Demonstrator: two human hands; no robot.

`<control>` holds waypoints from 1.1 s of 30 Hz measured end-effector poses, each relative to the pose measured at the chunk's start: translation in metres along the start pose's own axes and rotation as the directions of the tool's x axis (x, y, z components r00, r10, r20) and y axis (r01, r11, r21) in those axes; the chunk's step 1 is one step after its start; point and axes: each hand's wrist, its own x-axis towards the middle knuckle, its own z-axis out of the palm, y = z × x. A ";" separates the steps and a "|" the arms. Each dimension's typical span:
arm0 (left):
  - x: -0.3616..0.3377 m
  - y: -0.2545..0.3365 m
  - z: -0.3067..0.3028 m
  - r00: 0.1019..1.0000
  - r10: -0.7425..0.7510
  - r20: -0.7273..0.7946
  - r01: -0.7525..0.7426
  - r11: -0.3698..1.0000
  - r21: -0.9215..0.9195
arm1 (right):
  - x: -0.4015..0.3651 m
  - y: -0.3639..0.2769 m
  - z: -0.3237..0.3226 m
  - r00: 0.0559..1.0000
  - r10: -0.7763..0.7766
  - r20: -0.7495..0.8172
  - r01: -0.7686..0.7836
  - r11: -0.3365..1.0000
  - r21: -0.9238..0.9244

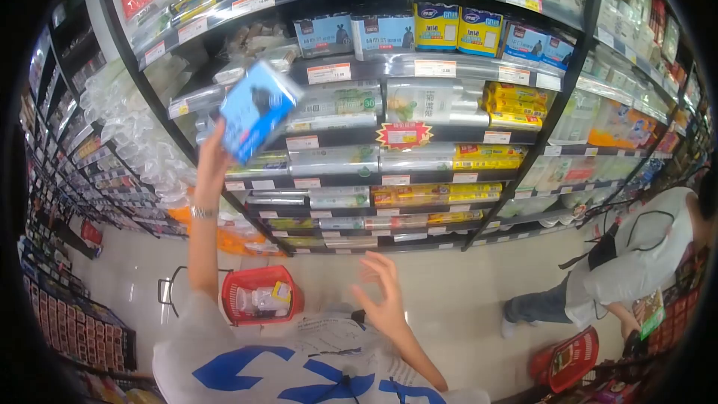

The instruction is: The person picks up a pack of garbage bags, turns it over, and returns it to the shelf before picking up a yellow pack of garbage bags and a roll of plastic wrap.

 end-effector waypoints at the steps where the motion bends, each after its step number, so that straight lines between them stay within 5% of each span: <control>1: 0.025 0.002 -0.012 0.999 -0.002 0.053 -0.003 0.995 0.103 | -0.009 0.006 -0.006 0.998 0.062 -0.006 -0.062 0.997 0.045; 4: 0.076 0.011 0.010 0.990 0.115 0.086 -0.113 0.993 -0.030 | -0.029 0.013 -0.018 0.988 0.154 0.019 -0.155 0.984 0.085; 8: 0.128 0.015 0.013 0.986 0.096 0.139 -0.103 0.994 0.044 | -0.039 0.013 -0.024 0.946 0.315 0.076 -0.322 0.940 0.112; 13: 0.150 0.026 0.021 0.970 0.019 0.241 -0.106 0.930 0.352 | -0.035 0.013 -0.021 0.940 0.333 0.069 -0.340 0.931 0.133; 19: 0.174 0.028 0.042 0.961 0.045 0.273 -0.122 0.955 0.271 | -0.024 0.031 -0.006 0.923 0.376 0.086 -0.385 0.897 0.215; 23: 0.198 0.021 0.059 0.914 0.186 0.360 -0.322 0.873 0.367 | -0.013 0.037 0.014 0.914 0.392 0.107 -0.406 0.872 0.274; 33: 0.243 0.010 0.078 0.861 0.181 0.476 -0.380 0.851 0.364 | -0.008 0.049 0.043 0.898 0.429 0.103 -0.441 0.867 0.234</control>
